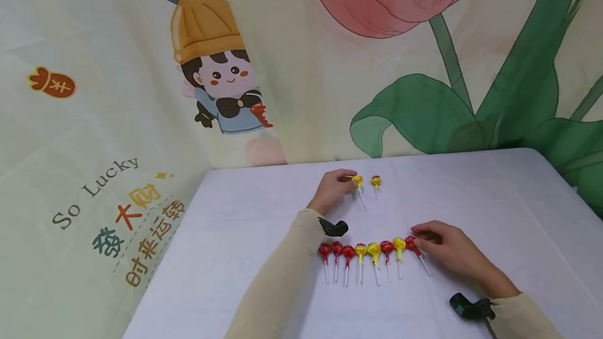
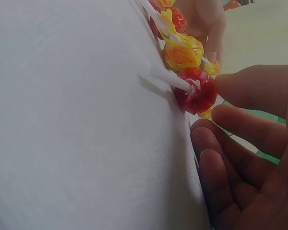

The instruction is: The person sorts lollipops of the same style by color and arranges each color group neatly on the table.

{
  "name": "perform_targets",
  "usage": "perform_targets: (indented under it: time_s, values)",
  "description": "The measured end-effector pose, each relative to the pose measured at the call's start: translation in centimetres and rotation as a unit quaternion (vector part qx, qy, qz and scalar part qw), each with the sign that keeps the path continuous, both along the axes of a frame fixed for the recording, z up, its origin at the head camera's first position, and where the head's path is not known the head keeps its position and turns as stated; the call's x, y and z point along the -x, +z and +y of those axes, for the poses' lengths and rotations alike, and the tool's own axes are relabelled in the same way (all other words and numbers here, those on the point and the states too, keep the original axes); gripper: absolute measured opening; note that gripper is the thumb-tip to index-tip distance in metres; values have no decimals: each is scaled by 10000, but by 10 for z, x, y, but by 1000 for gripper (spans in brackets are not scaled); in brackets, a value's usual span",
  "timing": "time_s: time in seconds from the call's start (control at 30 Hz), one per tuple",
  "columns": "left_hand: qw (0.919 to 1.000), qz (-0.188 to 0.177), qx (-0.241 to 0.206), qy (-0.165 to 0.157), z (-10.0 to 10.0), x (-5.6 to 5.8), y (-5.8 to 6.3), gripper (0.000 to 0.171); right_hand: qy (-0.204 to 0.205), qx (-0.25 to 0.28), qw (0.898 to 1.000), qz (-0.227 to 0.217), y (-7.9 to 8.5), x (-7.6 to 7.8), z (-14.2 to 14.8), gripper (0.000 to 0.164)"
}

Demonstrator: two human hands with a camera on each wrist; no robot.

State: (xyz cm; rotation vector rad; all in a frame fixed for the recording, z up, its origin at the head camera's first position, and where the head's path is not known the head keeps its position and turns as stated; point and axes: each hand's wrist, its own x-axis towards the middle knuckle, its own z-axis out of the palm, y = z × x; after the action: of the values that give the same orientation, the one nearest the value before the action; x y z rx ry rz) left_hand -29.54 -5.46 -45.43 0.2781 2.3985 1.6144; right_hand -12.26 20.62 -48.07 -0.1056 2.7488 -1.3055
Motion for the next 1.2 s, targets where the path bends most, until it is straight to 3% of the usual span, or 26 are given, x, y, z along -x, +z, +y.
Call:
perform_targets:
  time_s: [0.17,0.3,0.43,1.2]
  values:
    - [9998,16,161,69,3,3,1,24,16,-68,9999,88,1,0,-2,35]
    - [9988,201,447,-26,10,5,4,24,-24,-176,9997,145,2,0,1,35]
    - [9968,373,698,74,16,7,4,23,67,-86,9998,189,2,1,1,35]
    - [9918,468,1192,27,30,16,2,21,-75,-37,9999,92,-1,2,-1,34]
